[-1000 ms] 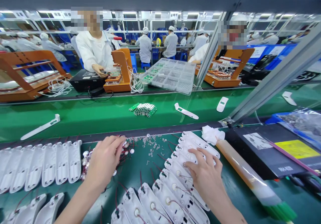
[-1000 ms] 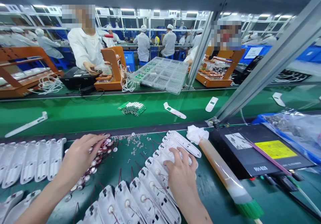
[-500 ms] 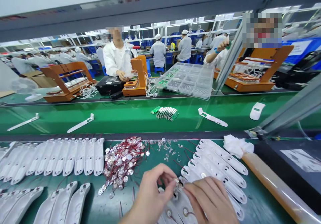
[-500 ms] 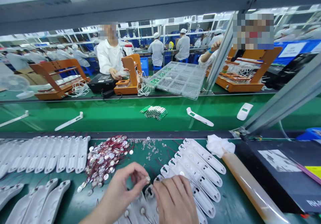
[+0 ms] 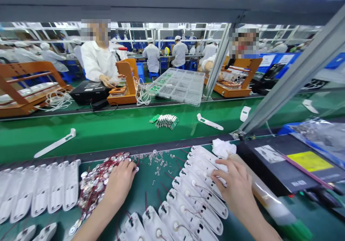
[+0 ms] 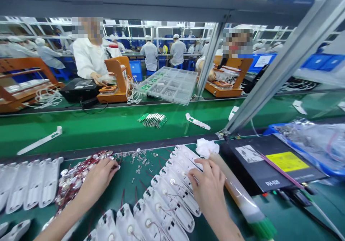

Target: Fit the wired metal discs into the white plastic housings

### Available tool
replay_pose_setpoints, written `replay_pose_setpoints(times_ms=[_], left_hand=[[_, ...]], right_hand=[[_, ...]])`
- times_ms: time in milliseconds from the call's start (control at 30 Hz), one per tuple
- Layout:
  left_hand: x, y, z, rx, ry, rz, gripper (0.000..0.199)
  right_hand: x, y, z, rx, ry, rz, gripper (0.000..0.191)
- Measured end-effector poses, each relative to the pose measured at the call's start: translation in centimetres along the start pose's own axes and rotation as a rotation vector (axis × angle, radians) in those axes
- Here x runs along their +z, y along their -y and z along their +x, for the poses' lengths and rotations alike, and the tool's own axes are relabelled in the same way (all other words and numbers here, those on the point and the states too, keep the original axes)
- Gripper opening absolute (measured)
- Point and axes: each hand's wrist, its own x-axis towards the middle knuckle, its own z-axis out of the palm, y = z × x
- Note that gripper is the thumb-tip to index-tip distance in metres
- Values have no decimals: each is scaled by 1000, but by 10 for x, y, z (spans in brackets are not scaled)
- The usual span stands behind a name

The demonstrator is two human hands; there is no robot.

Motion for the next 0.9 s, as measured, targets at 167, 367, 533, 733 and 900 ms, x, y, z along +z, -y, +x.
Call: replay_pose_setpoints(times_ms=[167,367,533,733,900], left_hand=[[0,6,0,46,-47,-106,17],[-14,1,-5,27,-142,-279,27],[-21,-4,-3,26,-153,-180,29],[-23,-5,1,105,-188,-224,34],[-29,-15,-1,31,-187,-328,30]], right_hand=[[13,12,0,47,33,58,17],[21,12,2,36,23,99,18],[21,12,1,18,4,112,21],[21,13,3,-90,1,94,21],[18,18,6,-141,28,47,26]])
